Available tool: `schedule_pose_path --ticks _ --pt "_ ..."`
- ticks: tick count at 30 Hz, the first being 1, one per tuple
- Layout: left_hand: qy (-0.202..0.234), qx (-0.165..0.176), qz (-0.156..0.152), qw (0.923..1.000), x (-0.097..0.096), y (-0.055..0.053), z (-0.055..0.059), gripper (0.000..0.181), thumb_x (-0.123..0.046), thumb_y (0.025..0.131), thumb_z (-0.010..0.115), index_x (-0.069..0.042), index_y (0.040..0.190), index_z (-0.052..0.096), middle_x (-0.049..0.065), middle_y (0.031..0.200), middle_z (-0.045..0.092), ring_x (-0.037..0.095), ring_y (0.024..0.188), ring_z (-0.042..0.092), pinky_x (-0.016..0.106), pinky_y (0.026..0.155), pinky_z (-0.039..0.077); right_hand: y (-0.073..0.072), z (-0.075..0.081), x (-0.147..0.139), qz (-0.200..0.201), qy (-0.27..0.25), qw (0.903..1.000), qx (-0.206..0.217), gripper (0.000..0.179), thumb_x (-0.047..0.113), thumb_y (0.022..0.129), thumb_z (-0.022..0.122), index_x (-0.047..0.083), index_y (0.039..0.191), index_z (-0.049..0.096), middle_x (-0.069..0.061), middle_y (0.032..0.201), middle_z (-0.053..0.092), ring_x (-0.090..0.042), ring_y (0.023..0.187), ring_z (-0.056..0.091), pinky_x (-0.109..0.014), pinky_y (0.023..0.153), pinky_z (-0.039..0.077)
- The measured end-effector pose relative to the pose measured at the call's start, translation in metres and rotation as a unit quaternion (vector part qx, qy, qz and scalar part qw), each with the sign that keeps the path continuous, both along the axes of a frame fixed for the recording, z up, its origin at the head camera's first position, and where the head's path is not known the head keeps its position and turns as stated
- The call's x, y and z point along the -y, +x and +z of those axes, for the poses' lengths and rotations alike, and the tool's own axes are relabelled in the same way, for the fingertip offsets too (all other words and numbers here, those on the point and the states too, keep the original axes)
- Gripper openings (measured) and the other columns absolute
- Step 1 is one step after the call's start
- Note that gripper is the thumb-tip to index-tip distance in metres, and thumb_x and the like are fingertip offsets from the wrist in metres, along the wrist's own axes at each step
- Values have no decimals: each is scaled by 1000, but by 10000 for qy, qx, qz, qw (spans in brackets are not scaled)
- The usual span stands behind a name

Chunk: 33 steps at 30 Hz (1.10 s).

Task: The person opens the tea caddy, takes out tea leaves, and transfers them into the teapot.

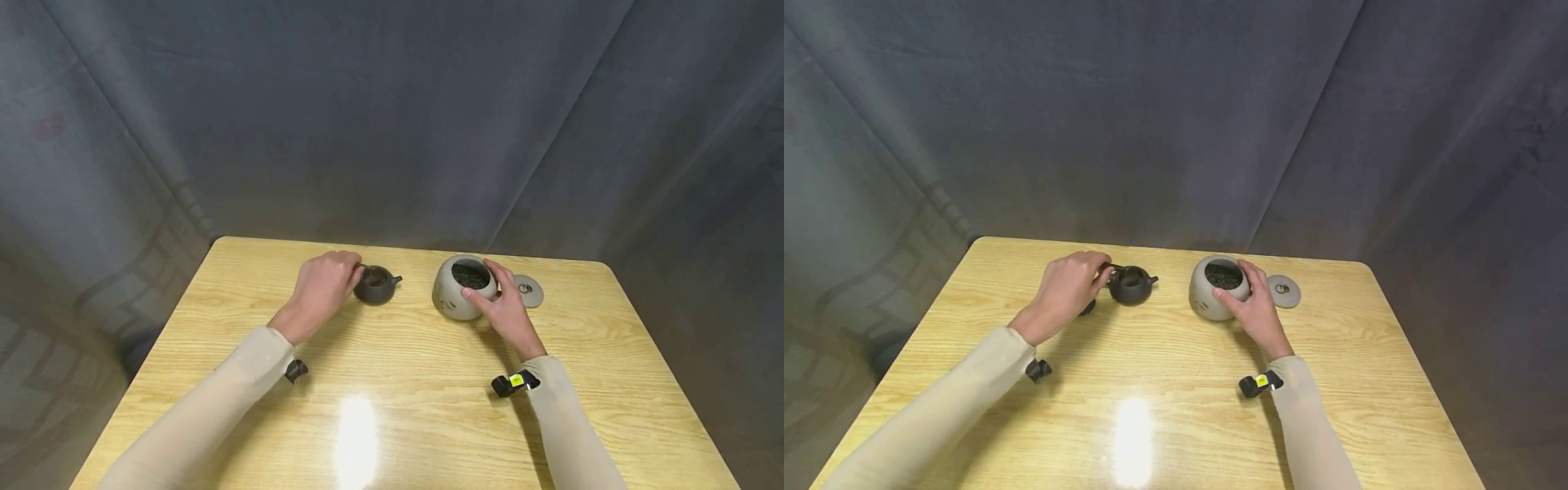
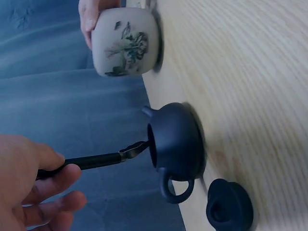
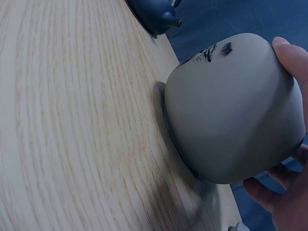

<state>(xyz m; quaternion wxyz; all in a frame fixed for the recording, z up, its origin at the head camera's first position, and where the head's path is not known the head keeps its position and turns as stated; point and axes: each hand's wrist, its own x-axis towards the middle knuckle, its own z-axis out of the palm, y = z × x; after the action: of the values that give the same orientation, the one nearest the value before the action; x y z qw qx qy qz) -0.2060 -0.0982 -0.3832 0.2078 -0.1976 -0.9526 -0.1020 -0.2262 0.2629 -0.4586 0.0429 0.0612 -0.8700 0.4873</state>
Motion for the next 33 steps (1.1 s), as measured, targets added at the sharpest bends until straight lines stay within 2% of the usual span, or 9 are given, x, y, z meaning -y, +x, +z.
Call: schedule_pose_path --ticks 5,12,16,20,24,28,33 --pt "371 31 101 9993 3 -1 8 15 -22 104 72 -9 107 79 7 96 82 18 72 73 37 55 57 0 1 0 12 0 10000 -2 86 37 97 80 12 166 36 -18 168 34 -36 152 39 -58 121 38" --pt "1059 233 -22 9941 0 -1 21 17 -23 103 72 -9 109 79 6 95 83 13 58 60 26 46 42 -1 -1 0 -11 -5 10000 46 87 38 96 81 13 166 36 -17 168 34 -36 153 39 -58 123 37" --pt "1359 392 -69 9899 -7 1 25 19 -23 103 72 -9 112 80 4 96 83 11 56 59 24 46 39 1 -2 0 -10 -31 10000 62 87 39 96 81 14 166 36 -17 169 34 -36 154 38 -59 124 36" --pt "1439 420 -187 9885 -15 2 28 20 -25 103 72 -9 113 80 4 94 82 9 56 57 24 48 40 2 -2 0 -42 -22 10000 60 88 39 96 81 15 167 35 -16 169 34 -35 154 37 -59 126 33" --pt "1446 424 -289 9882 -28 4 32 20 -25 103 71 -10 113 80 3 90 81 9 53 54 24 47 38 3 -1 -1 -37 27 10000 78 89 40 96 80 15 168 33 -16 170 33 -35 153 38 -58 123 36" --pt "1446 457 -347 9878 -45 3 38 20 -26 104 70 -12 114 80 -1 90 81 9 58 61 25 49 42 4 1 -2 -43 17 9999 100 89 39 96 80 15 168 33 -16 170 33 -35 153 38 -58 123 36" --pt "1490 543 -594 9856 -69 1 46 19 -27 106 67 -15 114 80 -4 96 82 10 65 67 26 53 48 6 3 -3 -81 -21 9999 103 89 37 96 81 14 167 33 -17 169 34 -36 155 36 -61 126 33"
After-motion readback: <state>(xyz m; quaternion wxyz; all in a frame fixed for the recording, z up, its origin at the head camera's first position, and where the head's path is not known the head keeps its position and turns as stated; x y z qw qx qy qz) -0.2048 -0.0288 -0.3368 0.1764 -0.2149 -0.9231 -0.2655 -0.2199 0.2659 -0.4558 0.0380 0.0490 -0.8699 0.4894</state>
